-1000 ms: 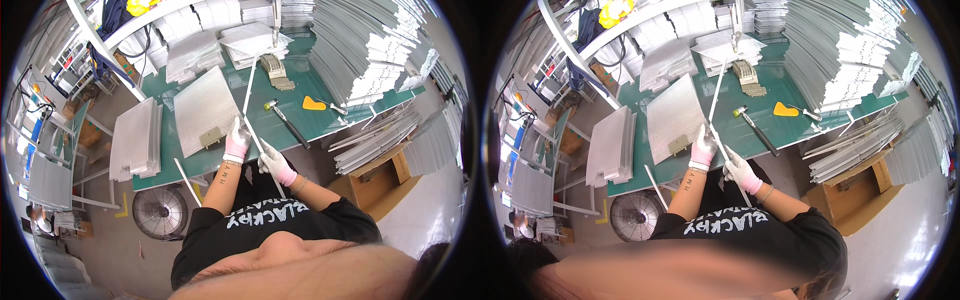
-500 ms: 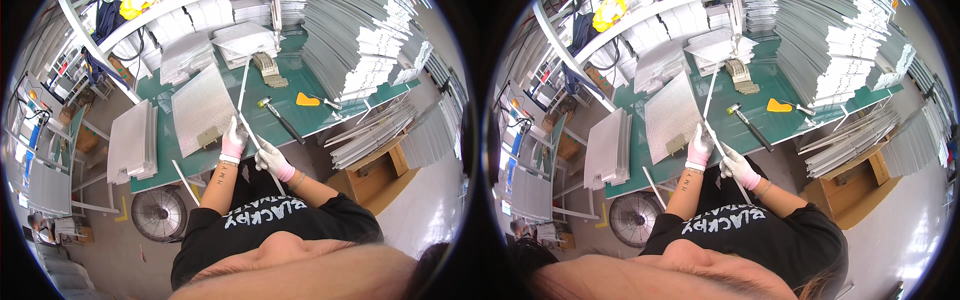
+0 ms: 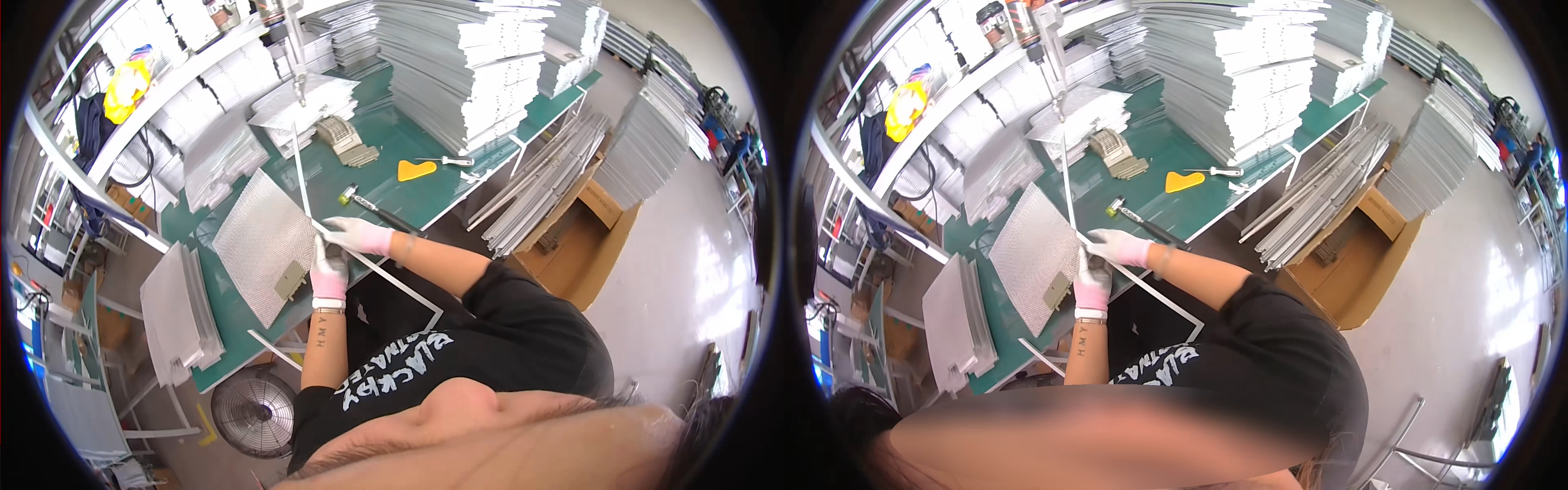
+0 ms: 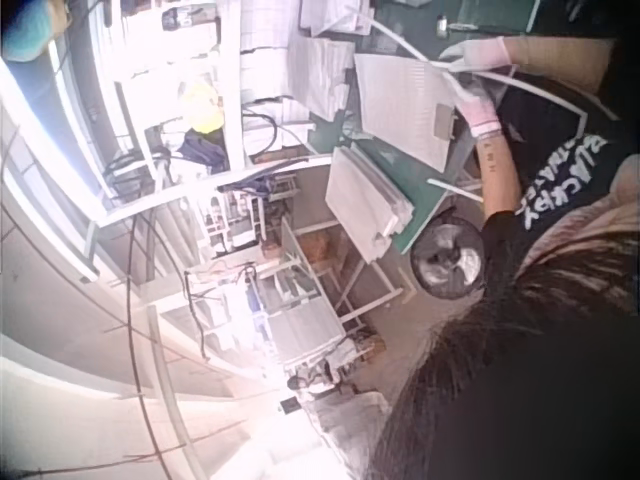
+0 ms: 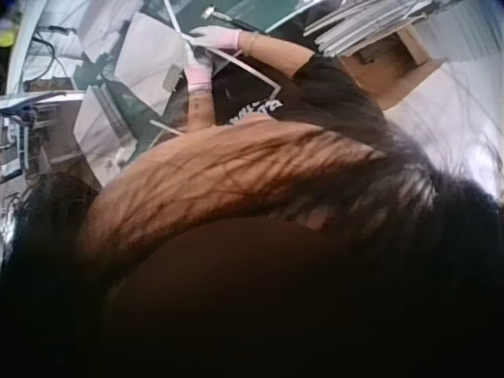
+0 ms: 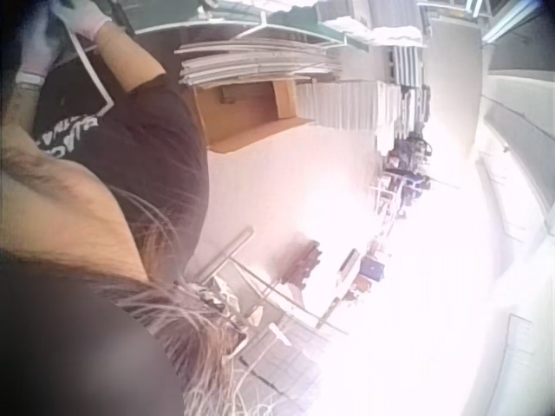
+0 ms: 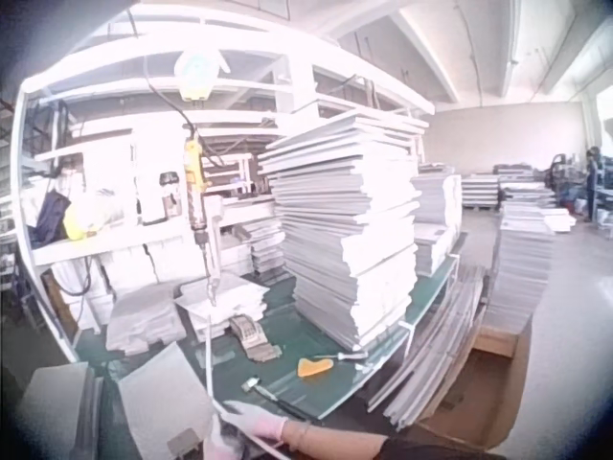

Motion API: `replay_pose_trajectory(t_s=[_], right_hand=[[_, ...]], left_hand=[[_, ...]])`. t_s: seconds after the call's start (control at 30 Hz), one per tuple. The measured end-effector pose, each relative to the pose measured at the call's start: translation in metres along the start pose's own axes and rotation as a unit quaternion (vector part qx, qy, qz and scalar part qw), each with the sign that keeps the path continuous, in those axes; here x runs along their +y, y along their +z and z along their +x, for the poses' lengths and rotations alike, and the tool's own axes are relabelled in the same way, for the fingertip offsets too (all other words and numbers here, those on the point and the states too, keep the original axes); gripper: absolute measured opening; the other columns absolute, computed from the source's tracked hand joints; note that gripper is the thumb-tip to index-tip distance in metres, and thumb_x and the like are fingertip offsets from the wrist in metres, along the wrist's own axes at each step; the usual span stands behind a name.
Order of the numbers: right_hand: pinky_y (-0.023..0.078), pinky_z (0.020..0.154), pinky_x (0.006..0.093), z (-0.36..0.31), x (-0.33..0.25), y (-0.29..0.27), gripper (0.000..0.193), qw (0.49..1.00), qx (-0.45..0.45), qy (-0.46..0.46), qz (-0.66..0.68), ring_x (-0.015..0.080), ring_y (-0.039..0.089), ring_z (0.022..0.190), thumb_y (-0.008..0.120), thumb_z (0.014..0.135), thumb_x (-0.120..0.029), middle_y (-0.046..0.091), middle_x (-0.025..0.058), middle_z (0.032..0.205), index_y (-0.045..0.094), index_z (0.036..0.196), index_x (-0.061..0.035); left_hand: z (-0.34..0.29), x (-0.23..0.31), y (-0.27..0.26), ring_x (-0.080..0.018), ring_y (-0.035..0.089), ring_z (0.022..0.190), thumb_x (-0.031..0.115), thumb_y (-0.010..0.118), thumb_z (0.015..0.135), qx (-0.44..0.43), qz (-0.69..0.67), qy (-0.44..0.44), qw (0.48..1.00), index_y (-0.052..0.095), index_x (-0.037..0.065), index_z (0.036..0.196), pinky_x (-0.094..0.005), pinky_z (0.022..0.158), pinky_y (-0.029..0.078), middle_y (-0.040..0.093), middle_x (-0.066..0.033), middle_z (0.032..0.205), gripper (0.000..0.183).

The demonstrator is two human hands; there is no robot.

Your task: Assembling mesh filter panels by inserting mesh into frames and securing them with a mallet and power tools.

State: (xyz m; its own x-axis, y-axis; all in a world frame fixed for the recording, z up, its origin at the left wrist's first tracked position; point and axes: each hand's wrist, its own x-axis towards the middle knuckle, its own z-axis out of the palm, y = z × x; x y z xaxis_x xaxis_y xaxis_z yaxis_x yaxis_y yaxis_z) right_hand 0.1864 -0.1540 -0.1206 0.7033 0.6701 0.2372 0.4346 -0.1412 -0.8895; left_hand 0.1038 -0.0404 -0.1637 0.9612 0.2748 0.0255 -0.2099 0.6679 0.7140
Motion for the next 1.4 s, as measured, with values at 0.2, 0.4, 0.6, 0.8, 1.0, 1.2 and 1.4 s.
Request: replay_pose_trajectory(t_s=[0.2,0.4,0.6,0.8,1.0,1.2,1.4], right_hand=[[0.049,0.051,0.0297,0.028,-0.019,0.009,0.029,0.957,-0.179,0.158,0.165,0.0145,0.058,0.055,0.067,0.088,-0.028,0.061,0.0062,0.07,0.063,0.097,-0.0003],[0.053,0.062,0.0311,0.011,-0.011,-0.004,0.013,0.921,-0.144,0.219,0.289,0.0112,0.051,0.062,0.054,0.092,-0.013,0.049,0.0019,0.075,0.05,0.1,-0.0035],[0.054,0.072,0.0327,0.009,-0.02,0.006,0.013,0.908,-0.164,0.171,0.346,0.0124,0.054,0.068,0.05,0.095,-0.009,0.05,0.0027,0.082,0.047,0.107,-0.0047],[0.051,0.074,0.0284,-0.026,-0.037,-0.031,0.023,0.937,-0.118,0.03,0.327,0.0121,0.057,0.077,0.05,0.099,-0.015,0.055,0.0033,0.091,0.05,0.119,-0.0028],[0.047,0.077,0.0272,-0.068,-0.089,-0.061,0.049,0.937,-0.059,-0.024,0.342,0.0108,0.053,0.085,0.046,0.095,-0.008,0.055,0.0032,0.102,0.038,0.142,0.0005],[0.046,0.084,0.0267,-0.073,-0.119,-0.063,0.057,0.946,0.005,-0.164,0.28,0.0088,0.051,0.095,0.047,0.089,-0.001,0.053,0.0044,0.116,0.033,0.145,0.0037],[0.04,0.064,0.0228,-0.016,-0.191,-0.081,0.015,0.951,0.082,-0.215,0.208,0.0042,0.042,0.071,0.055,0.092,-0.007,0.05,-0.0068,0.078,0.06,0.105,-0.0004]], left_hand=[[-0.076,0.029,0.04,-0.0294,0.043,0.13,0.055,0.042,0.098,-0.006,-0.237,-0.199,0.951,0.046,0.004,0.135,-0.0494,0.113,0.029,0.046,-0.012,0.141,0.063],[-0.148,0.122,-0.018,-0.0265,0.06,0.111,0.023,0.043,0.103,0.186,0.554,0.25,0.772,0.058,-0.008,0.121,-0.0388,0.101,0.044,0.063,-0.0161,0.118,0.038],[-0.144,0.171,-0.105,-0.029,0.051,0.123,0.01,0.052,0.097,0.217,0.527,0.124,0.813,0.049,-0.008,0.132,-0.0365,0.109,0.034,0.055,-0.02,0.132,0.039],[-0.143,0.177,-0.041,-0.0185,0.06,0.107,-0.007,0.058,0.087,0.108,0.209,0.168,0.957,0.043,-0.005,0.137,-0.0294,0.092,0.047,0.062,-0.0086,0.121,0.052],[-0.155,0.184,0.013,-0.0036,0.047,0.077,-0.005,0.056,0.09,0.212,0.365,0.246,0.873,0.044,-0.005,0.135,-0.0163,0.071,0.041,0.058,-0.0019,0.109,0.047],[-0.172,0.198,0.057,-0.0198,0.045,0.126,-0.006,0.051,0.084,0.067,0.35,0.416,0.837,0.031,-0.003,0.147,-0.0308,0.106,0.035,0.04,-0.0149,0.146,0.066],[-0.141,0.254,0.058,-0.0126,0.054,0.086,-0.001,0.049,0.092,0.13,0.365,0.39,0.835,0.039,-0.003,0.136,-0.0286,0.081,0.048,0.056,-0.0068,0.103,0.045]])
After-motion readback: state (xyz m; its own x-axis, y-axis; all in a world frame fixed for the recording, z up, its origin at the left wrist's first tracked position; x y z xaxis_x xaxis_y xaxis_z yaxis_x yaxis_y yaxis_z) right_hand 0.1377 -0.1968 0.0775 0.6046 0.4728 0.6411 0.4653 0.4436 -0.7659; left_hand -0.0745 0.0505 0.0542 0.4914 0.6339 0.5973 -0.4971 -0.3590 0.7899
